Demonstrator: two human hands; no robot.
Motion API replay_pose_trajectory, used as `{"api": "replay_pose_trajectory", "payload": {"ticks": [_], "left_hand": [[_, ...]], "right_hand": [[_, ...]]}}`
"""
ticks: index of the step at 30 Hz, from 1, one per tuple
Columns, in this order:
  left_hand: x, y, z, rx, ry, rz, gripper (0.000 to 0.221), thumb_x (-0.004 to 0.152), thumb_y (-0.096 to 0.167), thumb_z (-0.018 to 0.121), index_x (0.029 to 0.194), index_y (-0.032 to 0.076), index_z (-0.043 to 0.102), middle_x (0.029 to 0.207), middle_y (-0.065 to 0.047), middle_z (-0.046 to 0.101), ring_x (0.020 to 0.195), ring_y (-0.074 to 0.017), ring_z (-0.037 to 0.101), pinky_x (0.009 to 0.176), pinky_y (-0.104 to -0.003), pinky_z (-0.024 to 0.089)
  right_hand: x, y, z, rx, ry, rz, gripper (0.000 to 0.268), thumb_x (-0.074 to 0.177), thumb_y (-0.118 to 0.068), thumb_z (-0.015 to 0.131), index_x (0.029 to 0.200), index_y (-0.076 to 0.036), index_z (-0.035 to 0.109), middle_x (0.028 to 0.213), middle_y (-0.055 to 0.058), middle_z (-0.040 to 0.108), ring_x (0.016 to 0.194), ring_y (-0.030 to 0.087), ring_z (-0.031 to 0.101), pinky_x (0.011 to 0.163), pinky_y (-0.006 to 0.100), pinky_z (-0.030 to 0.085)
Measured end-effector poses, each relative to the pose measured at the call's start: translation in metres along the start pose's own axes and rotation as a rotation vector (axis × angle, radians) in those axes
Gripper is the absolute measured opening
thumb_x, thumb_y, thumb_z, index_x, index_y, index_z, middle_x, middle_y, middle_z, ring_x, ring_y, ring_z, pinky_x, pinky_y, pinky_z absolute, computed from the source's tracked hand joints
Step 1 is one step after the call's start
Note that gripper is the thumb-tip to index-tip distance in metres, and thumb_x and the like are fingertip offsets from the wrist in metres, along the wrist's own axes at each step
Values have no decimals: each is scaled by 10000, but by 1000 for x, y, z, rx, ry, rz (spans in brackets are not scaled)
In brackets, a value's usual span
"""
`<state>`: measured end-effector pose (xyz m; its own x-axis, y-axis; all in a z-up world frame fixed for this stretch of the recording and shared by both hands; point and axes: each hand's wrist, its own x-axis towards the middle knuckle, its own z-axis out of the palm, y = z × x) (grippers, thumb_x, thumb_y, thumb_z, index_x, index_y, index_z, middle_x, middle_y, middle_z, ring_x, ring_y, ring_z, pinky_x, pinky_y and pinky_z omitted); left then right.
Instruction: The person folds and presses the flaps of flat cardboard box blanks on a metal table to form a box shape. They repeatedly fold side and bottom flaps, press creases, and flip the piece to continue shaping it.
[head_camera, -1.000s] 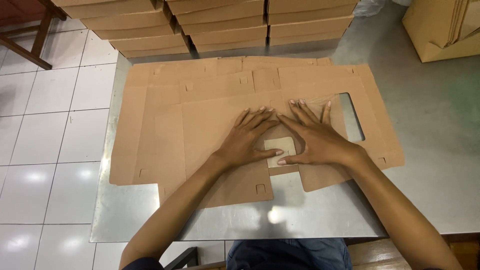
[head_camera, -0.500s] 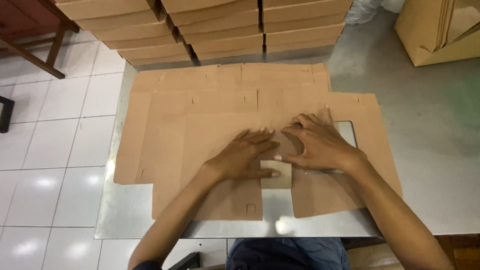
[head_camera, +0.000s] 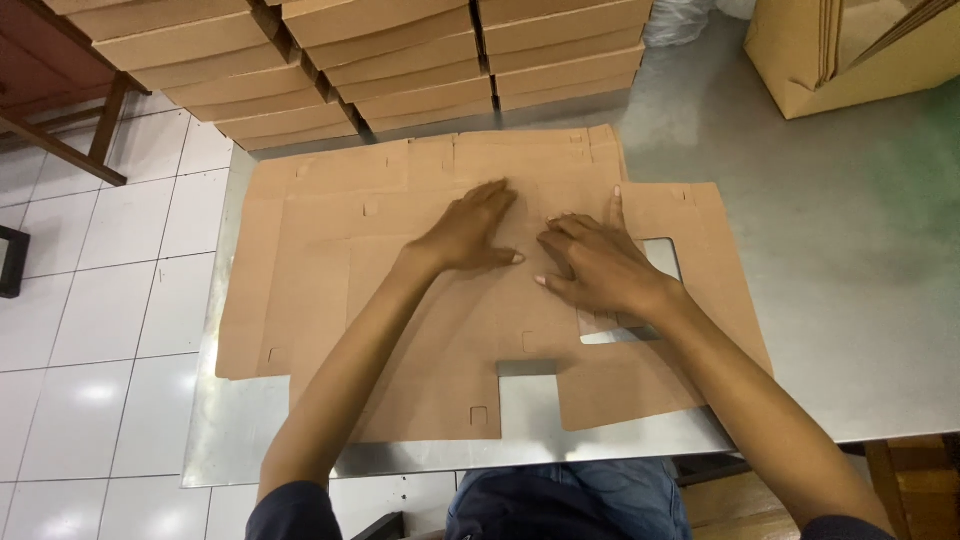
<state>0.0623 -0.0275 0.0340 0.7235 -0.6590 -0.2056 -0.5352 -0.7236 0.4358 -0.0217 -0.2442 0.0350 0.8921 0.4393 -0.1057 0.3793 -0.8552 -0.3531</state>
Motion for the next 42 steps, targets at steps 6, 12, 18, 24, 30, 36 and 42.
{"api": "replay_pose_trajectory", "payload": {"ticks": [6,12,18,24,30,36,42], "left_hand": [[31,7,-12,121,-108,-135,1188,597,386,943,1576,71,348,1538,-193,414,1424,-392,372,1125,-625,355],[48,3,-4,226,-110,-180,1218,506,434,998,1526,75,436,1431,-185,453,1348,-385,383,1145,-569,277],[35,14,13,326,16,-188,1207,600,407,979,1526,77,278,1543,-272,328,1484,-424,192,1210,-669,21],[-23,44,50,558,256,-131,863,900,230,767,1571,38,262,1537,-222,403,1473,-354,312,1227,-591,164],[-63,41,54,178,424,75,558,935,368,695,1381,73,540,1303,-125,557,1298,-289,493,1174,-576,302],[-59,19,82,93,478,160,461,948,385,677,1305,99,620,1235,-70,547,1213,-265,507,1120,-518,372],[-60,16,86,138,515,185,488,895,365,697,1289,86,625,1233,-86,555,1210,-280,518,1113,-511,378]], "right_hand": [[3,6,-1,52,100,-4,456,883,-280,666,1262,-26,669,1290,155,666,1305,334,549,1176,673,-137],[9,19,4,118,172,11,363,935,-322,654,1177,-60,719,1168,95,717,1204,297,606,1210,649,17],[6,15,-1,96,228,-24,296,935,-294,657,1149,-101,729,1157,70,704,1147,270,621,1125,531,270],[13,27,15,89,254,-87,360,894,-241,700,1209,-67,703,1224,119,622,1178,329,580,987,487,436],[12,24,12,96,240,-65,348,903,-251,669,1204,-79,698,1181,104,621,1196,318,565,1007,490,434],[25,31,14,180,315,-53,192,936,-181,638,1072,-87,735,1086,122,660,1108,356,614,930,498,476],[61,26,-10,159,126,-56,255,869,-311,710,891,-58,728,938,190,682,982,452,661,949,572,464]]}}
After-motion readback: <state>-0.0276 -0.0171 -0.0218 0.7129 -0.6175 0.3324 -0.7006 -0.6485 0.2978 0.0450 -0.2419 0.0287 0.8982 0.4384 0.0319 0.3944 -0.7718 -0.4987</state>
